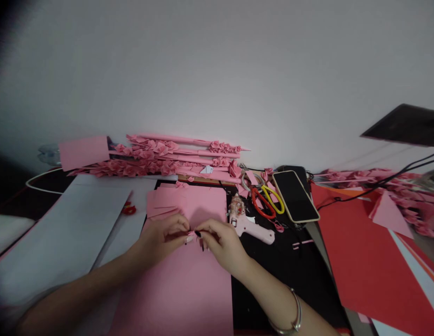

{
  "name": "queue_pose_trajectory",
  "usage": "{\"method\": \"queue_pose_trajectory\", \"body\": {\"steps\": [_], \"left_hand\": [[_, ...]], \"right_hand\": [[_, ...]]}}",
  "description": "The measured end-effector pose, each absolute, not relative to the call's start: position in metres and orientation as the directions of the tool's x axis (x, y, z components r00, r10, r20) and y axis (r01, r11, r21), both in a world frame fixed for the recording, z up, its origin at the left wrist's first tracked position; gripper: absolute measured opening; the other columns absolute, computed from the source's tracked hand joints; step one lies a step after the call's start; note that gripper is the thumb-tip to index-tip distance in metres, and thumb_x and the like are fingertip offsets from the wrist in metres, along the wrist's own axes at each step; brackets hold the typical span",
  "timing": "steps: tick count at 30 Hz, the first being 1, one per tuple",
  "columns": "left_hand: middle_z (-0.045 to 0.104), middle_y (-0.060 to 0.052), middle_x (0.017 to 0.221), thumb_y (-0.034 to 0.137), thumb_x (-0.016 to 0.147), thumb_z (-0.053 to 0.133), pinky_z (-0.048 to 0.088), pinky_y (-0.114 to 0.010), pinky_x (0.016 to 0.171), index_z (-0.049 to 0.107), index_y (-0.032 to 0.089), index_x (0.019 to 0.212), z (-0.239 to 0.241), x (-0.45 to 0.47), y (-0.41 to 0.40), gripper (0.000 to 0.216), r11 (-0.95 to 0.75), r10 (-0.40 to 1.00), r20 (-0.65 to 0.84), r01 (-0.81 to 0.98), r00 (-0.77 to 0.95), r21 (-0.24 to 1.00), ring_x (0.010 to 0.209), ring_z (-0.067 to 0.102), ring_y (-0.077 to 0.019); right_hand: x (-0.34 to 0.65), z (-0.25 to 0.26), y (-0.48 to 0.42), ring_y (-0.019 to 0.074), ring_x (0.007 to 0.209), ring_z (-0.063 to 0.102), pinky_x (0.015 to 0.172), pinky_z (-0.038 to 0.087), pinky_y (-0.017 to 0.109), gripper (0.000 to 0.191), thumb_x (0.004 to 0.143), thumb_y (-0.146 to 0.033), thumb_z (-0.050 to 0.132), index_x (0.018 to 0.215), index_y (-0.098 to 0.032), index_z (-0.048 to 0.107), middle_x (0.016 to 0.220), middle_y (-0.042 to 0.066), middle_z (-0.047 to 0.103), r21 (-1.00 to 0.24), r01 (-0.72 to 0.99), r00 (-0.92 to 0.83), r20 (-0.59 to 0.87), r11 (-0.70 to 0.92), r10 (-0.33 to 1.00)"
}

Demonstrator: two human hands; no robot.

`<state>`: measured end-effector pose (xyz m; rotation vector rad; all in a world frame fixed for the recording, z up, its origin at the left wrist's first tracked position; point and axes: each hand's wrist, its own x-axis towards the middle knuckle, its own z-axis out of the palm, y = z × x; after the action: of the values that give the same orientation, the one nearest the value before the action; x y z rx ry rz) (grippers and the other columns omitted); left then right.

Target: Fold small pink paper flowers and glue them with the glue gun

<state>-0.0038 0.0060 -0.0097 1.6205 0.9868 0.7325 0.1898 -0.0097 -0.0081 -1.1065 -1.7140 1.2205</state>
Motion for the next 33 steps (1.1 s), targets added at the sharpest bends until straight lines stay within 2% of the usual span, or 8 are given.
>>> {"method": "queue_pose_trajectory", "body": {"steps": [5,9,11,16,21,24,27,33], "left_hand": [[0.051,0.004,0.065,0.024,0.081,0.058,0.035,-0.019,0.052,0.053,0.017,0.076,-0.006,-0.002,0.002,0.01,-0.113,0.862,-0.034,0.257,0.505,0.96,0.058,0.05,-0.0088],[0.052,0.004,0.063,0.02,0.078,0.057,0.035,-0.018,0.049,0.051,0.017,0.075,-0.005,-0.001,0.0,0.008,-0.089,0.842,-0.071,0.269,0.534,0.959,0.057,0.051,-0.0089],[0.056,0.003,0.067,0.019,0.077,0.057,0.038,-0.018,0.051,0.051,0.017,0.075,-0.006,0.0,-0.001,0.006,-0.091,0.833,-0.065,0.252,0.55,0.964,0.062,0.056,-0.0102],[0.059,0.002,0.069,0.021,0.078,0.056,0.042,-0.019,0.054,0.051,0.018,0.075,-0.008,0.0,-0.002,0.006,-0.111,0.84,-0.057,0.274,0.539,0.955,0.061,0.057,-0.0103],[0.059,0.002,0.068,0.018,0.074,0.056,0.04,-0.017,0.05,0.05,0.018,0.072,-0.007,-0.001,0.0,0.007,-0.116,0.857,-0.051,0.29,0.512,0.95,0.059,0.056,-0.0098],[0.063,-0.001,0.076,0.018,0.074,0.055,0.041,-0.018,0.051,0.05,0.018,0.073,-0.006,-0.001,0.001,0.005,-0.118,0.867,-0.04,0.283,0.497,0.952,0.063,0.058,-0.0106],[0.064,-0.002,0.081,0.015,0.074,0.055,0.04,-0.018,0.051,0.051,0.017,0.072,-0.007,-0.002,0.0,0.004,-0.154,0.861,-0.019,0.297,0.508,0.942,0.061,0.055,-0.0092],[0.064,-0.002,0.084,0.012,0.075,0.054,0.043,-0.019,0.056,0.053,0.016,0.071,-0.012,-0.002,0.0,0.005,-0.145,0.848,-0.011,0.252,0.529,0.957,0.066,0.055,-0.0101]], "right_hand": [[0.187,-0.004,-0.01,0.0106,0.05,0.05,0.048,0.038,0.022,0.007,0.085,-0.015,0.049,0.089,-0.019,0.053,0.063,-0.003,0.055,-0.971,0.21,-0.325,0.04,0.113,0.945],[0.187,0.001,-0.011,0.0096,0.049,0.038,0.048,0.029,0.022,0.015,0.083,-0.015,0.05,0.07,-0.02,0.044,0.057,-0.006,0.04,-0.902,0.37,-0.379,0.071,0.221,0.923],[0.187,0.002,-0.012,0.0096,0.05,0.035,0.048,0.027,0.022,0.018,0.084,-0.014,0.049,0.068,-0.02,0.043,0.057,-0.007,0.037,-0.865,0.43,-0.391,0.079,0.258,0.917],[0.186,-0.001,-0.012,0.0102,0.052,0.037,0.05,0.028,0.022,0.019,0.085,-0.015,0.05,0.068,-0.02,0.042,0.059,-0.005,0.041,-0.814,0.507,-0.364,0.095,0.283,0.927],[0.187,0.0,-0.014,0.0096,0.05,0.036,0.05,0.027,0.023,0.027,0.086,-0.013,0.048,0.061,-0.02,0.04,0.055,-0.006,0.038,-0.779,0.526,-0.405,0.123,0.341,0.906],[0.187,0.002,-0.015,0.0097,0.05,0.035,0.05,0.027,0.023,0.027,0.088,-0.011,0.046,0.063,-0.02,0.042,0.055,-0.006,0.036,-0.778,0.492,-0.468,0.141,0.39,0.873],[0.187,0.004,-0.014,0.0107,0.052,0.039,0.051,0.03,0.023,0.023,0.089,-0.01,0.043,0.069,-0.02,0.047,0.059,-0.005,0.042,-0.793,0.443,-0.527,0.146,0.417,0.837],[0.188,0.005,-0.012,0.0126,0.056,0.043,0.052,0.033,0.024,0.02,0.092,-0.011,0.041,0.076,-0.02,0.049,0.063,-0.002,0.047,-0.808,0.424,-0.54,0.137,0.409,0.83]]}}
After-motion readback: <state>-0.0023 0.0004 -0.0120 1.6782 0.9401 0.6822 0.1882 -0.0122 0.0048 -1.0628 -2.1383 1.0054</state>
